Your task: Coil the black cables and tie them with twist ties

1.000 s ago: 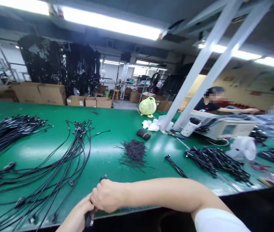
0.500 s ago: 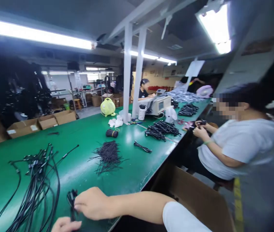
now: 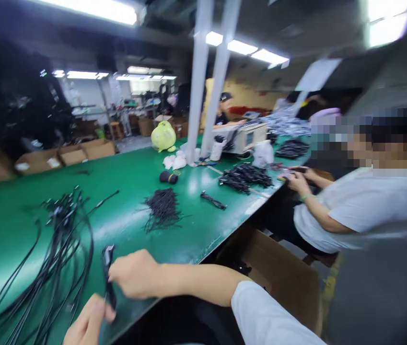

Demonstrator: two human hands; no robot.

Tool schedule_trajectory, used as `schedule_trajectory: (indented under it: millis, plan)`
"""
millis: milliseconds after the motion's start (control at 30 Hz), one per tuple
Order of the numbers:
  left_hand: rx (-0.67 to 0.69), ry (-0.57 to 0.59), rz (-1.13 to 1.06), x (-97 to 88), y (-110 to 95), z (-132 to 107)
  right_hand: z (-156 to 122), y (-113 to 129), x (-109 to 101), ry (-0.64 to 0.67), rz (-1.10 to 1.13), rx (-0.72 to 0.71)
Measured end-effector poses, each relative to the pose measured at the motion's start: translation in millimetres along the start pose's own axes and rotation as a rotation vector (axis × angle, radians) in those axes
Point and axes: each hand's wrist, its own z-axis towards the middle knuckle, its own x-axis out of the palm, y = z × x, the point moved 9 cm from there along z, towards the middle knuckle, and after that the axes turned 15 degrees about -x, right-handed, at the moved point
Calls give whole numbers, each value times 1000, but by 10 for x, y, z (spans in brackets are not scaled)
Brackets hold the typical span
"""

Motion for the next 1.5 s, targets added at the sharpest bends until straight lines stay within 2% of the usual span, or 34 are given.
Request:
schedule_trajectory:
  millis: [67, 100, 133, 233, 300, 367, 433, 467, 500, 533, 567, 667, 700, 733, 867, 967, 1100, 1167, 1267, 1367, 1433, 1500]
  plan:
    - [92, -157, -78, -67, -40, -160, -23, 54, -46, -45, 4, 15]
    - [144, -210, -144, -91, -71, -212, -33, 84, -32, -65, 30, 8]
    - [175, -212, -199, -79, -87, -225, -43, 111, -9, -96, 69, -5]
    - [130, -61, -220, 88, -22, -139, -98, 121, 83, -238, 311, 4]
    - [121, 6, -244, 163, 21, -139, -149, 70, 199, -296, 611, 81]
    - [151, 13, -279, 181, 25, -181, -188, 61, 422, -224, 1015, 189]
    - [165, 21, -323, 184, 23, -201, -239, 150, 636, -51, 1397, 267]
    - [154, 31, -368, 178, 33, -190, -270, 189, 688, 26, 1509, 281]
    - [130, 41, -427, 169, 51, -166, -300, 181, 698, 62, 1544, 284]
    - [102, 47, -486, 156, 74, -136, -323, 109, 670, 35, 1502, 291]
    - [73, 43, -539, 143, 99, -104, -342, -23, 599, -64, 1405, 311]
    - [-6, 65, -589, 203, 157, -34, -420, -373, 245, -483, 1111, 348]
    - [-34, 107, -575, 278, 169, -24, -427, -406, 161, -571, 1079, 336]
    - [-65, 163, -559, 373, 183, -23, -404, -399, 125, -603, 1086, 315]
    - [-201, 392, -524, 747, 276, -101, -273, -320, 169, -595, 1218, 312]
    - [-286, 437, -464, 875, 403, -166, -278, -365, 134, -724, 1248, 329]
    - [-272, 343, -474, 854, 484, -204, -331, -476, 118, -809, 1234, 354]
    - [-244, 347, -508, 875, 458, -221, -344, -533, 140, -831, 1275, 353]
    - [-255, 377, -487, 954, 438, -208, -395, -607, 258, -917, 1467, 414]
    - [-271, 286, -479, 939, 465, -103, -515, -570, 476, -996, 1698, 572]
    - [-248, 214, -462, 905, 467, -19, -596, -458, 603, -972, 1800, 627]
    - [-224, 177, -432, 892, 452, 42, -653, -325, 695, -860, 1848, 611]
